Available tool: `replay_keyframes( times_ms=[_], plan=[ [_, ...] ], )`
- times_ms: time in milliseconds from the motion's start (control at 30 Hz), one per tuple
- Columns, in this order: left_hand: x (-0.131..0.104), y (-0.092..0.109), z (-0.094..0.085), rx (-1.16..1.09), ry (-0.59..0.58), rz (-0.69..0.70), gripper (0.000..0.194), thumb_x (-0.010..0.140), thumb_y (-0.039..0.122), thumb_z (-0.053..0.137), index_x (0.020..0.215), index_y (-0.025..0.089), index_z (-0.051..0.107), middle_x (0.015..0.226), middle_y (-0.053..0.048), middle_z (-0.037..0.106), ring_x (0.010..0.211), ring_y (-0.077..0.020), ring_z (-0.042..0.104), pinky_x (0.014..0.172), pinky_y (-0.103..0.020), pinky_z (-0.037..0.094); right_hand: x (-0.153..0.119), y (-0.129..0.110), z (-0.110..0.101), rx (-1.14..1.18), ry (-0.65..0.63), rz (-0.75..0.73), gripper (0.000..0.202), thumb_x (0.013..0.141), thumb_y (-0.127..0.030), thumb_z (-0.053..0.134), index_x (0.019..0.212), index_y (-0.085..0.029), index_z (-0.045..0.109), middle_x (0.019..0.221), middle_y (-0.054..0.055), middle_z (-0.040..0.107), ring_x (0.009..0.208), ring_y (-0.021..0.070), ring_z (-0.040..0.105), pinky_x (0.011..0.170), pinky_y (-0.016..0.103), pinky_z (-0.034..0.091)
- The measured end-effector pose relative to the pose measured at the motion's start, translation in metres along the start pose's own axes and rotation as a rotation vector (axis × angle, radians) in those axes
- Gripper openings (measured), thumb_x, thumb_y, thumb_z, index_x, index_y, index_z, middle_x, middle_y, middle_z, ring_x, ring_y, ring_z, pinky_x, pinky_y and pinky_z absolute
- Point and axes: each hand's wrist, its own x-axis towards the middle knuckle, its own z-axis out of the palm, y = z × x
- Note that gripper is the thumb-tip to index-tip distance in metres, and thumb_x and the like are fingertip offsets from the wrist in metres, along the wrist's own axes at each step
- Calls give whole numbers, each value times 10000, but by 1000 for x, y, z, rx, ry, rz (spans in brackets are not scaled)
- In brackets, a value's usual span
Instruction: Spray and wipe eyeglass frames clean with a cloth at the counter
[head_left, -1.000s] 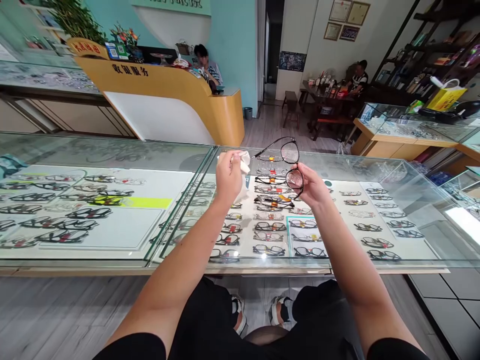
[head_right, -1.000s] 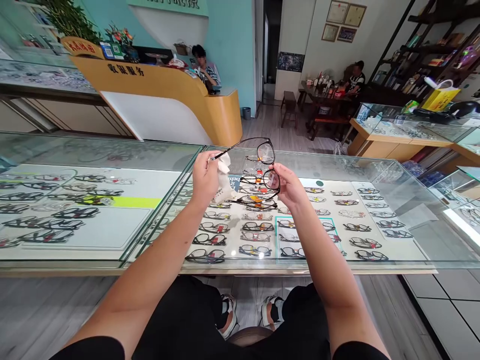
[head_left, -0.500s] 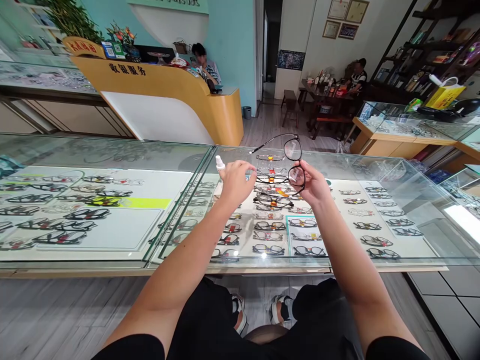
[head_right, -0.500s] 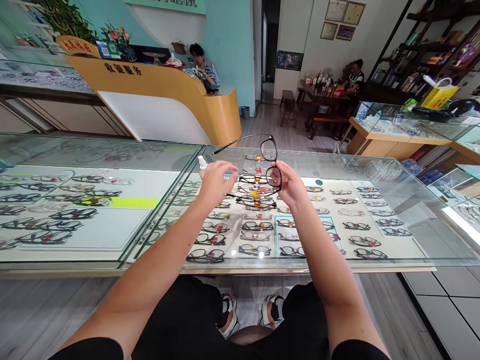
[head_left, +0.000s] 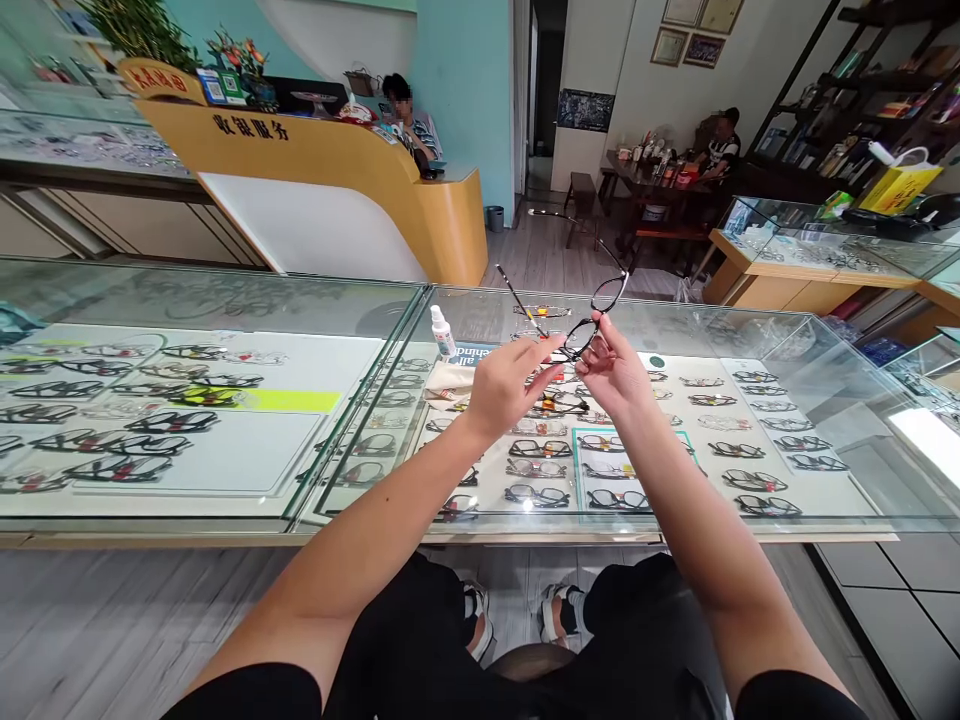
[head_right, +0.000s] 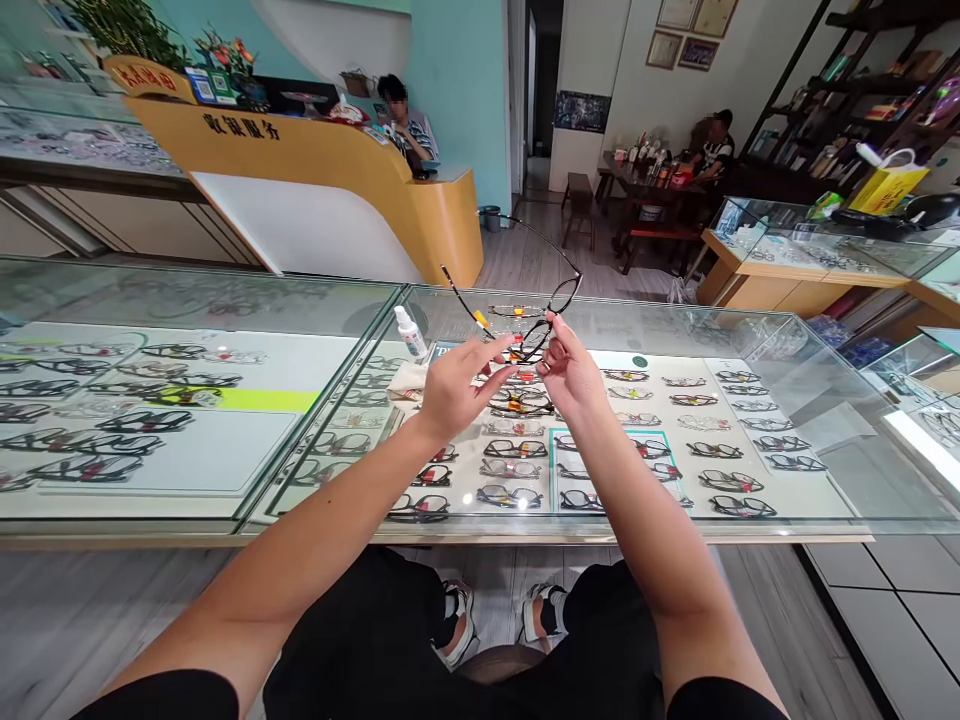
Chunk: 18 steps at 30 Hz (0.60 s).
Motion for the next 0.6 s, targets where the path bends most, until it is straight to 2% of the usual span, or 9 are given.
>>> replay_keyframes(
  times_ms=[133, 300, 500, 600],
  plan=[
    [1, -4, -3, 71, -38, -66, 283, 1090, 430, 606, 1230, 240, 762, 950, -68, 775, 841, -192, 721, 749, -311, 518, -2, 11, 2, -50, 24, 33, 454, 706, -477, 1014, 1034, -285, 767, 584, -114, 339, 524, 93, 324, 500, 259, 326],
    [4, -8, -12, 54, -100, -166, 335, 1101, 488, 552, 1112, 243, 779, 908, -74, 762, 822, -203, 697, 761, -331, 506, -3, 15, 3, -147, 0, -3, 477, 703, -541, 995, 1017, -261, 770, 606, -103, 302, 538, 97, 309, 489, 250, 317],
    [11, -14, -26, 136, -32, -224, 448, 1119, 545, 462, 1007, 233, 763, 787, -70, 734, 752, -210, 658, 731, -357, 450, -8, 15, 7, -334, -37, -143, 455, 755, -580, 932, 1040, -242, 829, 631, -76, 366, 594, 103, 330, 529, 254, 313],
    [16, -16, -31, 177, 17, -233, 482, 1121, 561, 432, 977, 242, 764, 768, -73, 744, 719, -218, 656, 714, -374, 424, -13, 13, 9, -394, -86, -176, 427, 821, -566, 886, 1112, -255, 850, 648, -61, 398, 627, 114, 343, 563, 264, 318]
  ],
)
